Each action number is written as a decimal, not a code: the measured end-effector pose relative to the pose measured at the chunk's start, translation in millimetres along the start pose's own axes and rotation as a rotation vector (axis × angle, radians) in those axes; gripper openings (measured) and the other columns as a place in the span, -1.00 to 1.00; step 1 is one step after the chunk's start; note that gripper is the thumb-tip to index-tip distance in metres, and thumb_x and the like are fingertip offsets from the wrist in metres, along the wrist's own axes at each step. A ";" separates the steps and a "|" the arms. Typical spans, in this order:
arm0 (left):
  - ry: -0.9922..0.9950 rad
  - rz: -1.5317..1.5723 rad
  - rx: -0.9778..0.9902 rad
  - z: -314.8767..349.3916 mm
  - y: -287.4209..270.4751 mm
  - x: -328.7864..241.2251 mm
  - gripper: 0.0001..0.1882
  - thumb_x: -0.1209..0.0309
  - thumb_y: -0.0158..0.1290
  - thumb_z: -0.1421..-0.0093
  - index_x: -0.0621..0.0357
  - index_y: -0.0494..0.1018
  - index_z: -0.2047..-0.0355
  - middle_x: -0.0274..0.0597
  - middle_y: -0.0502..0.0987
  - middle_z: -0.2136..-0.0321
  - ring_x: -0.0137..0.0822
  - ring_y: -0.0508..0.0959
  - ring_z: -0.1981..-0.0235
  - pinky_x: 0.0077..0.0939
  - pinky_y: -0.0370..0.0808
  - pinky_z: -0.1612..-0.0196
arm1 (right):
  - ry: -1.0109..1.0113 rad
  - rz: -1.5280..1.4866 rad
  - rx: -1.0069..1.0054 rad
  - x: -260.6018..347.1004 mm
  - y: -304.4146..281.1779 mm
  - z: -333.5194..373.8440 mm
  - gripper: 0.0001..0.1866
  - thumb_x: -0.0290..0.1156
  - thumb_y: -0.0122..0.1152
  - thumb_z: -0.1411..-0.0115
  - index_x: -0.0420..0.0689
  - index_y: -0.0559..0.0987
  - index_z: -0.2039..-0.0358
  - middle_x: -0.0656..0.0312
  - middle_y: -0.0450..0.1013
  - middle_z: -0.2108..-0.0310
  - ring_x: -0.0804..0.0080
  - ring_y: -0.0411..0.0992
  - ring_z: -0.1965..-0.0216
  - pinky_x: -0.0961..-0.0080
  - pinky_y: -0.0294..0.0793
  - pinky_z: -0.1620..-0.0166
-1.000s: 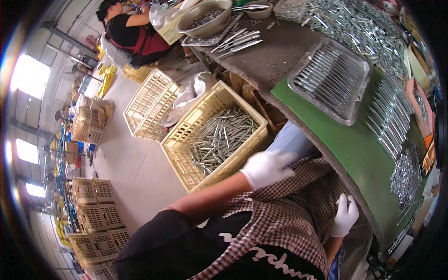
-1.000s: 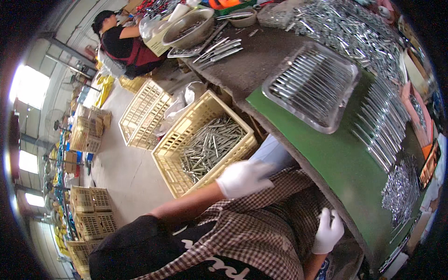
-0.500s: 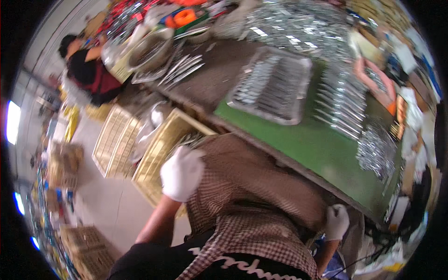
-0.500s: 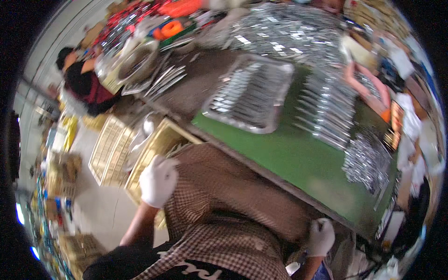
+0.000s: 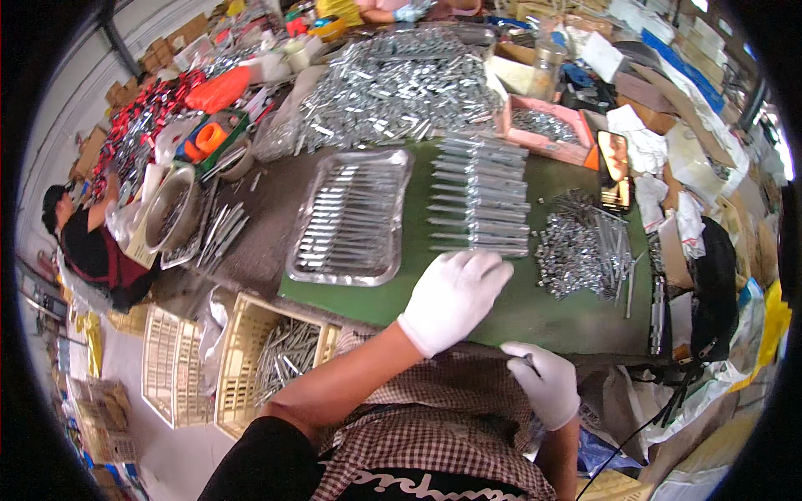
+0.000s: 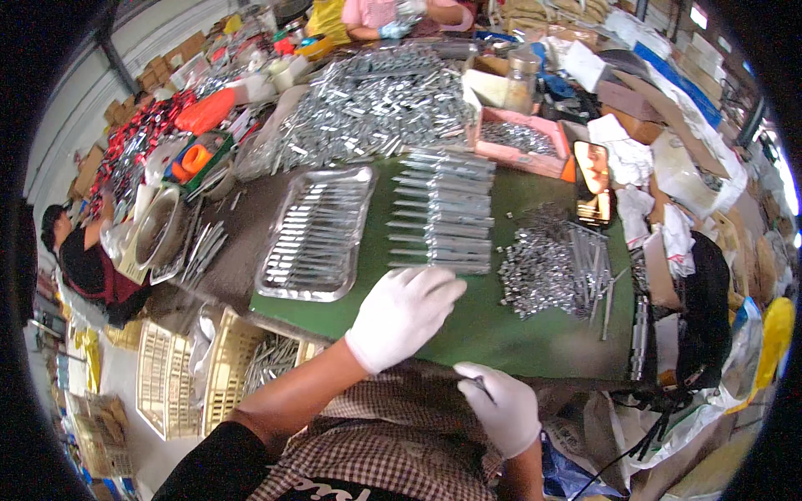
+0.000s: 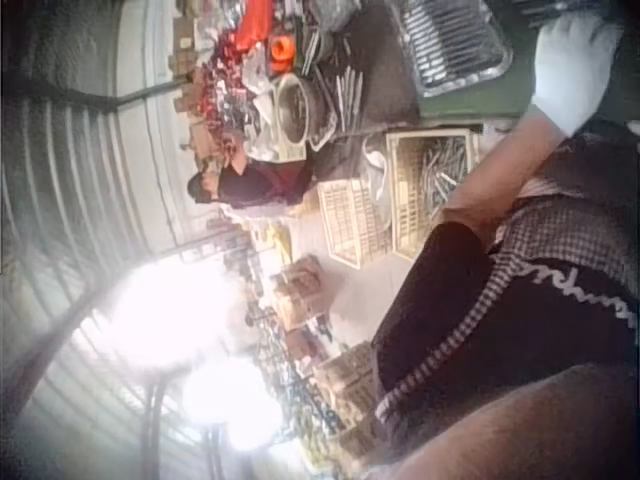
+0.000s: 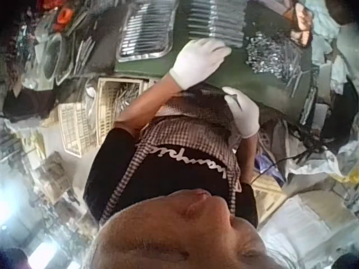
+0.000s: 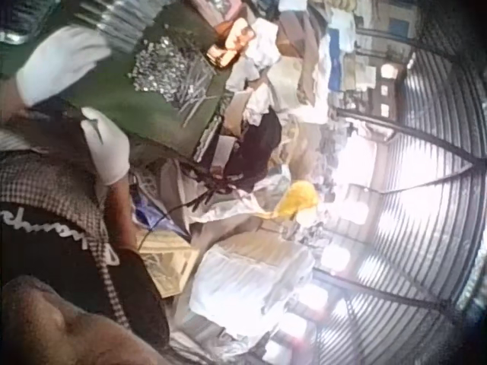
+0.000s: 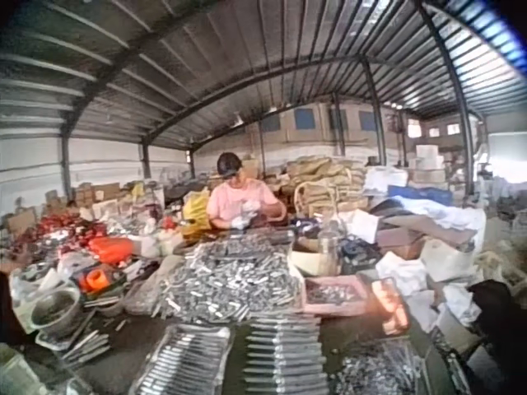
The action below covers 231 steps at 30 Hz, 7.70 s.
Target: The person assembles metal components by inserting metal pins and small parts into metal tubes by hand.
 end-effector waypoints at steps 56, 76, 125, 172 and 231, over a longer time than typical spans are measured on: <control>-0.094 -0.012 0.018 -20.1 39.4 45.2 -0.81 0.39 0.24 -0.02 0.11 0.56 0.32 -0.16 0.50 0.37 -0.06 0.50 0.27 -0.19 0.44 0.19 | 0.155 0.778 -0.921 -23.5 -183.2 70.6 -0.79 -0.41 0.28 -0.18 -0.12 0.64 0.15 0.13 0.56 0.20 0.21 0.53 0.21 0.39 0.48 0.08; -0.077 0.140 0.084 -2.5 31.7 46.0 -0.71 0.40 0.26 -0.04 0.06 0.45 0.23 -0.22 0.51 0.39 -0.13 0.56 0.35 -0.23 0.50 0.30 | -0.046 0.129 -0.481 -4.6 -123.7 -26.6 -0.70 -0.31 0.07 -0.34 -0.21 0.59 0.04 0.09 0.58 0.19 0.34 0.52 0.23 0.45 0.46 0.09; -0.051 -0.106 0.366 21.9 31.0 -15.4 -0.75 0.38 0.09 -0.11 -0.25 0.55 0.19 -0.29 0.38 0.51 -0.28 0.51 0.64 -0.37 0.45 0.63 | -0.090 0.383 -0.397 13.5 -18.6 -70.9 -0.66 -0.44 0.06 -0.27 -0.23 0.50 -0.04 -0.03 0.50 -0.01 0.07 0.50 0.01 0.31 0.50 -0.04; -0.038 -0.001 0.388 10.2 53.8 -39.6 -0.83 0.34 0.07 -0.16 -0.15 0.53 0.21 -0.20 0.36 0.51 -0.24 0.53 0.62 -0.33 0.49 0.57 | -0.157 0.377 -0.424 -5.2 -61.9 -50.4 -0.78 -0.42 0.38 0.00 -0.05 0.62 0.28 0.15 0.52 0.34 0.17 0.53 0.35 0.36 0.49 0.28; -0.067 0.053 0.362 10.3 61.2 -47.5 -0.84 0.34 0.05 -0.20 -0.10 0.50 0.20 -0.18 0.33 0.54 -0.22 0.49 0.67 -0.30 0.46 0.62 | 0.037 0.449 -0.773 -60.1 -148.3 -27.9 -0.87 -0.40 0.27 -0.16 -0.17 0.62 0.30 0.13 0.53 0.33 0.24 0.52 0.29 0.40 0.46 0.17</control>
Point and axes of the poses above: each hand's wrist, its own z-axis away from the middle knuckle, its own y-axis out of the palm, x = y × z, the point moved 9 cm from there along -z, towards the middle knuckle
